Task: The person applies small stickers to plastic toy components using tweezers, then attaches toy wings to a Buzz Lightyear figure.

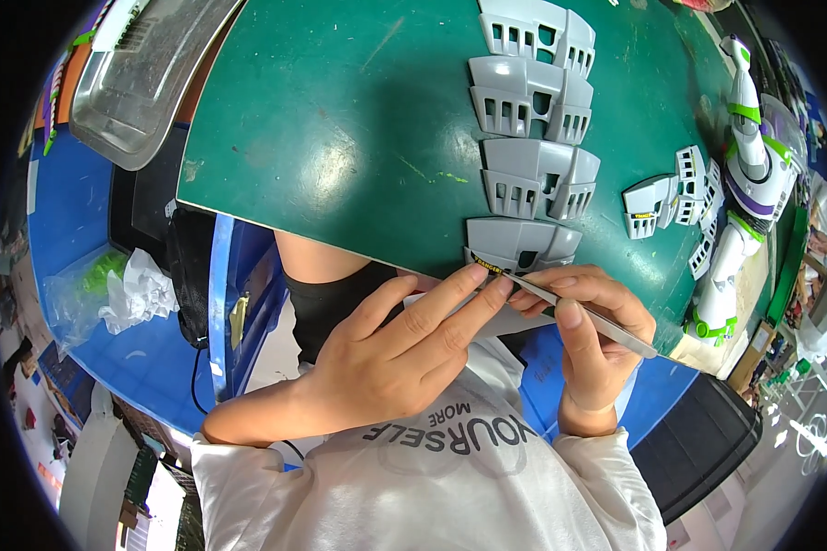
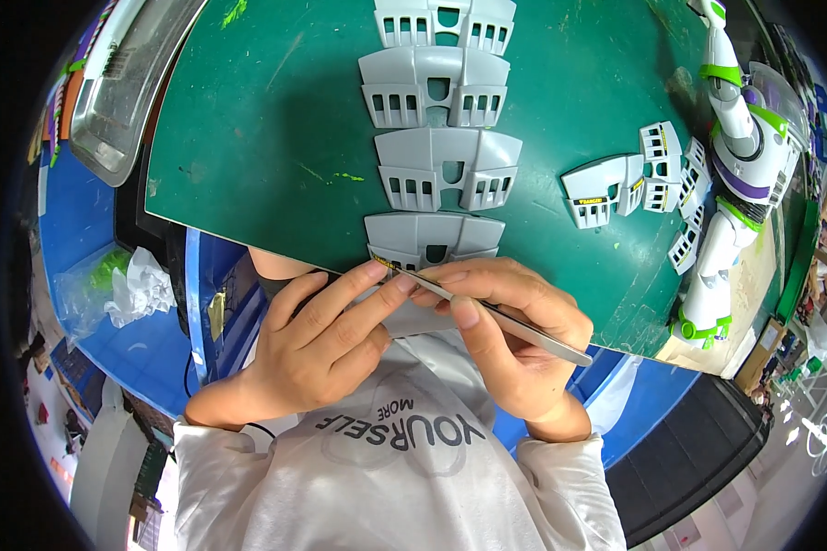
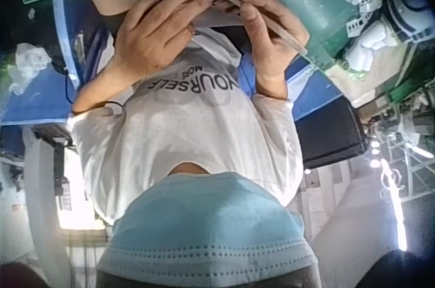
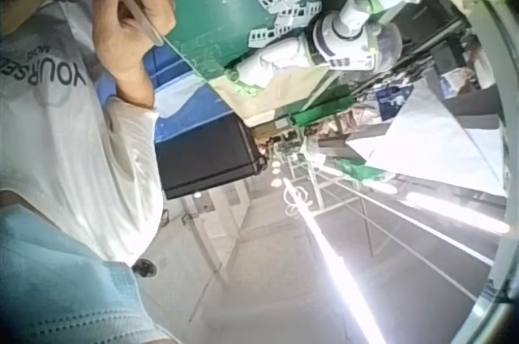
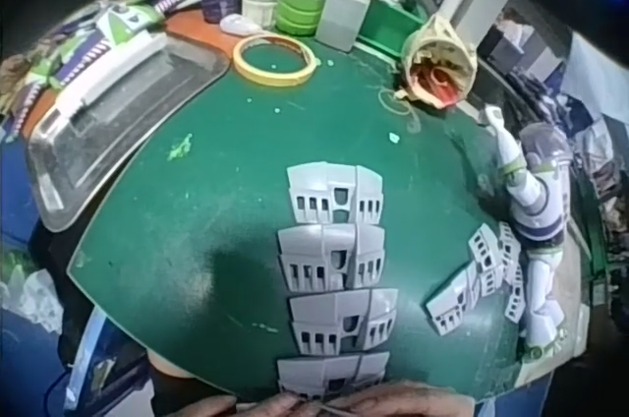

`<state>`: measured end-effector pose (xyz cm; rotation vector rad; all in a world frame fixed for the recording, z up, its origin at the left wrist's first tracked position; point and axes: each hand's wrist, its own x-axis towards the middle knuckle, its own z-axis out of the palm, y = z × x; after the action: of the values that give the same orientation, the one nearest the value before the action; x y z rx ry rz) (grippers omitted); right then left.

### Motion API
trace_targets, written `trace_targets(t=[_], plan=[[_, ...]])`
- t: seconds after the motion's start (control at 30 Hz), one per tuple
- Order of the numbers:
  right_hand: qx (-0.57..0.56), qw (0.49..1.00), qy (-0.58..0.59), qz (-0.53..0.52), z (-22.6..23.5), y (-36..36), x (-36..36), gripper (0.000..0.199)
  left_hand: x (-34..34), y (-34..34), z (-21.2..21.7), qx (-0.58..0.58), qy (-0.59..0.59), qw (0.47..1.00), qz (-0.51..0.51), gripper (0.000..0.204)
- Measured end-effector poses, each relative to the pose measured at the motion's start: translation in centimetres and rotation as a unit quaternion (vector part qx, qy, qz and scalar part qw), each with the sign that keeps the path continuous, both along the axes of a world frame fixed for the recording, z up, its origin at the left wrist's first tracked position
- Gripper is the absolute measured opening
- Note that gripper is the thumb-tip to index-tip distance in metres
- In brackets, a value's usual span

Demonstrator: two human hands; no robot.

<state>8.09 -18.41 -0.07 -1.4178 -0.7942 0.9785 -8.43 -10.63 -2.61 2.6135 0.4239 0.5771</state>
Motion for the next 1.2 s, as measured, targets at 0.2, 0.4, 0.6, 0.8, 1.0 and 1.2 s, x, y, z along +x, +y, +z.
trace_targets(t=[0.2,0.4,0.6,0.8,1.0,1.2], plan=[[-0.001,1.000,0.021,0.002,0.1,0.0,0.1,0.013,0.2,-0.2,-0.1,-0.016,-0.020,1.000,0.011,0.010],[-0.001,1.000,0.018,0.006,0.0,-0.1,0.2,0.014,0.1,-0.3,-0.2,-0.013,-0.021,1.000,0.014,0.012],[-0.003,1.000,0.009,0.005,0.0,-0.1,0.3,0.014,0.1,-0.3,-0.1,-0.007,-0.020,1.000,0.015,0.014],[-0.011,1.000,0.003,0.004,0.0,0.0,0.3,0.013,0.0,0.0,0.4,0.016,0.021,1.000,0.002,0.009],[-0.023,1.000,0.002,0.002,0.2,0.1,0.3,0.012,0.0,0.1,0.4,0.018,0.021,1.000,0.001,0.007],[-0.005,0.998,-0.046,-0.047,0.2,-0.5,1.1,0.013,0.1,0.6,0.6,0.006,0.008,1.000,-0.009,0.013]])
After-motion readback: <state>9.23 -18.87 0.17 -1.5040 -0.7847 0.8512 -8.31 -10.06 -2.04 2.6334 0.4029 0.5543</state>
